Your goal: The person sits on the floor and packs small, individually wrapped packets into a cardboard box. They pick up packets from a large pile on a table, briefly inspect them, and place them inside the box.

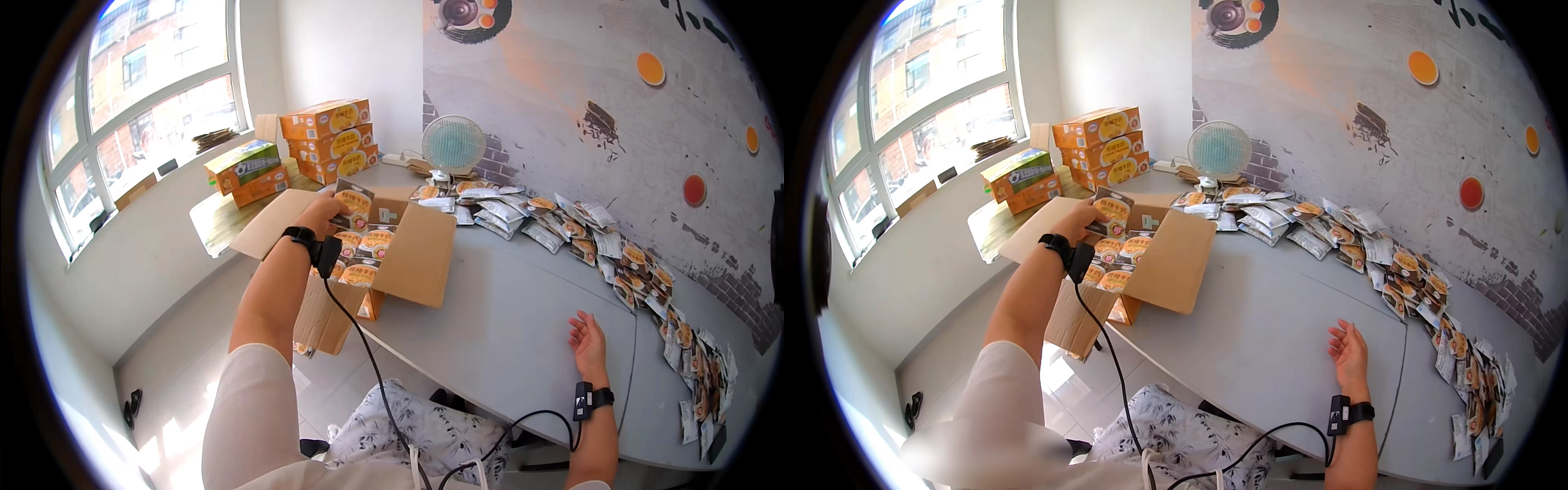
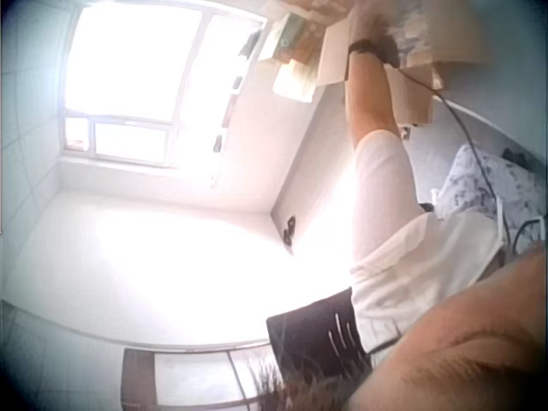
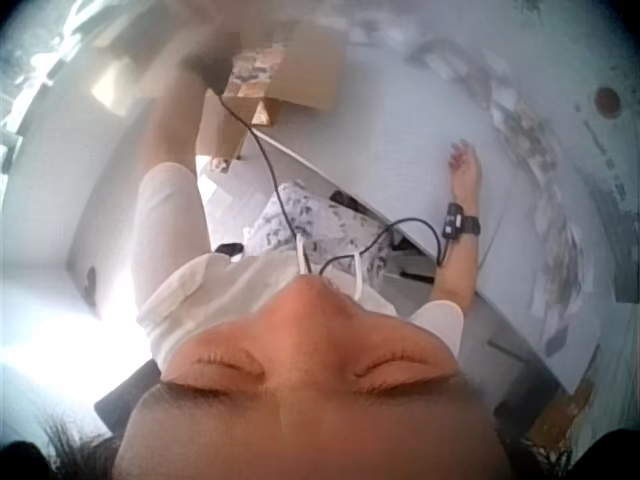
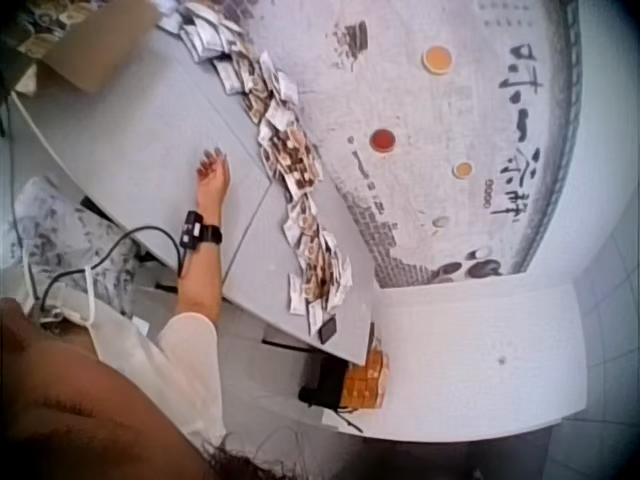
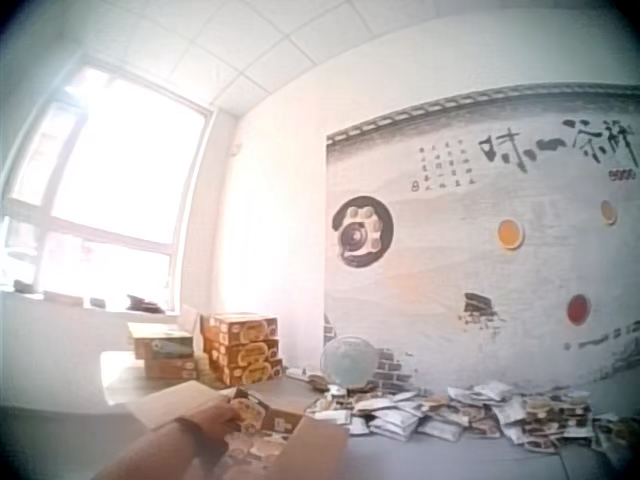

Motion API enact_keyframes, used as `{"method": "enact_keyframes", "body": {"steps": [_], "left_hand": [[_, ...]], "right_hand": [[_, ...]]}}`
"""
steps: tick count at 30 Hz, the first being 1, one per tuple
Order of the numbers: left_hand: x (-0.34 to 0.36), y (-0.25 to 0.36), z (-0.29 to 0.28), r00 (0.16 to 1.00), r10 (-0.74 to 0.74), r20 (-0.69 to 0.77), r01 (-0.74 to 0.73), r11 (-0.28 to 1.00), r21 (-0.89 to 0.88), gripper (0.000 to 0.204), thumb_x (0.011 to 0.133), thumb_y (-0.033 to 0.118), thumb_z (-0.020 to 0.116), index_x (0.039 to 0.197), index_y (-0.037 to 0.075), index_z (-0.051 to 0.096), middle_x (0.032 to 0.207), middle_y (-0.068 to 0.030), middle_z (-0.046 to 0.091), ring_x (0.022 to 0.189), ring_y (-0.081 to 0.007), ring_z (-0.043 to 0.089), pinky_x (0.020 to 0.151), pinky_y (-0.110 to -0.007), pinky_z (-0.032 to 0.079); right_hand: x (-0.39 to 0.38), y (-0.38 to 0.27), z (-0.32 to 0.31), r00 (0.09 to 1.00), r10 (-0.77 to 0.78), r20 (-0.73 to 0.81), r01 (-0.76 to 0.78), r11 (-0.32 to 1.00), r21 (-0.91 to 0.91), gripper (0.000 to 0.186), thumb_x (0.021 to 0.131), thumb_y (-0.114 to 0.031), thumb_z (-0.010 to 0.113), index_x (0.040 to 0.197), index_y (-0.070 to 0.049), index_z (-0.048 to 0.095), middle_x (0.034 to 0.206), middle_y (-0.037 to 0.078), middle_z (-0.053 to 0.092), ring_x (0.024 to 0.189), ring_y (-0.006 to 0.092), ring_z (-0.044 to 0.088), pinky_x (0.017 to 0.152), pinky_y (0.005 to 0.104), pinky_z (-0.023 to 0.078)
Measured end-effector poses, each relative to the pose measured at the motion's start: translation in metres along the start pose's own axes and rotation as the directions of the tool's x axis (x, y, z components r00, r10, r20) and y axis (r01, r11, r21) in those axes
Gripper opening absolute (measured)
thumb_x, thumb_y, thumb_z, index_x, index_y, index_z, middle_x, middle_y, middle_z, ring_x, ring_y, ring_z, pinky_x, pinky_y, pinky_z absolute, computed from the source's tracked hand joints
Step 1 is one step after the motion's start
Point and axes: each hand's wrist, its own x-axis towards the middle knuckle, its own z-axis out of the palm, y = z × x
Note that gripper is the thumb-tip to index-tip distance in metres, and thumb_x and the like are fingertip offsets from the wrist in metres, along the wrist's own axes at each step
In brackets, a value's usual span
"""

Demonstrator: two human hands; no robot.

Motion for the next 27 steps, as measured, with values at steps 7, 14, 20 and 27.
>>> {"method": "enact_keyframes", "body": {"steps": [7, 14, 20, 27], "left_hand": [[0.029, -0.040, -0.031, 0.973, -0.155, -0.169, 0.195, 0.947, 0.254, 0.027, 0.075, -0.006, 0.060, 0.099, 0.002, 0.053, 0.091, -0.0131, 0.061, 0.077, -0.0283, 0.063, 0.059, -0.042, 0.053], [0.052, -0.056, -0.044, 0.965, -0.218, -0.145, 0.253, 0.918, 0.306, 0.026, 0.074, -0.006, 0.061, 0.098, 0.001, 0.055, 0.091, -0.0136, 0.062, 0.079, -0.0301, 0.063, 0.062, -0.047, 0.052], [0.063, -0.075, -0.044, 0.956, -0.278, -0.097, 0.295, 0.908, 0.298, 0.027, 0.075, -0.004, 0.063, 0.101, 0.000, 0.057, 0.092, -0.0126, 0.063, 0.076, -0.0287, 0.063, 0.060, -0.047, 0.051], [0.099, -0.104, -0.080, 0.996, -0.081, 0.024, 0.020, 0.501, 0.866, 0.023, 0.065, 0.010, 0.073, 0.082, -0.004, 0.066, 0.069, -0.0103, 0.063, 0.060, -0.0190, 0.059, 0.051, -0.039, 0.047]], "right_hand": [[0.004, 0.001, -0.002, 1.000, 0.004, -0.001, -0.004, 1.000, 0.008, 0.036, 0.092, -0.035, 0.047, 0.111, -0.004, 0.053, 0.090, 0.005, 0.060, 0.069, 0.0076, 0.054, 0.059, 0.0204, 0.046], [0.003, 0.000, -0.001, 1.000, 0.006, 0.010, -0.006, 1.000, 0.004, 0.037, 0.092, -0.037, 0.048, 0.110, -0.005, 0.053, 0.089, 0.003, 0.060, 0.069, 0.0071, 0.054, 0.059, 0.0199, 0.046], [-0.001, -0.004, -0.002, 1.000, 0.009, -0.015, -0.009, 1.000, 0.026, 0.034, 0.093, -0.032, 0.047, 0.110, -0.004, 0.054, 0.089, 0.005, 0.061, 0.068, 0.0083, 0.054, 0.060, 0.0212, 0.046], [0.005, 0.003, -0.015, 0.999, -0.012, 0.053, 0.011, 1.000, 0.022, 0.035, 0.093, -0.033, 0.047, 0.111, -0.003, 0.053, 0.092, 0.006, 0.061, 0.070, 0.0094, 0.055, 0.063, 0.0230, 0.047]]}}
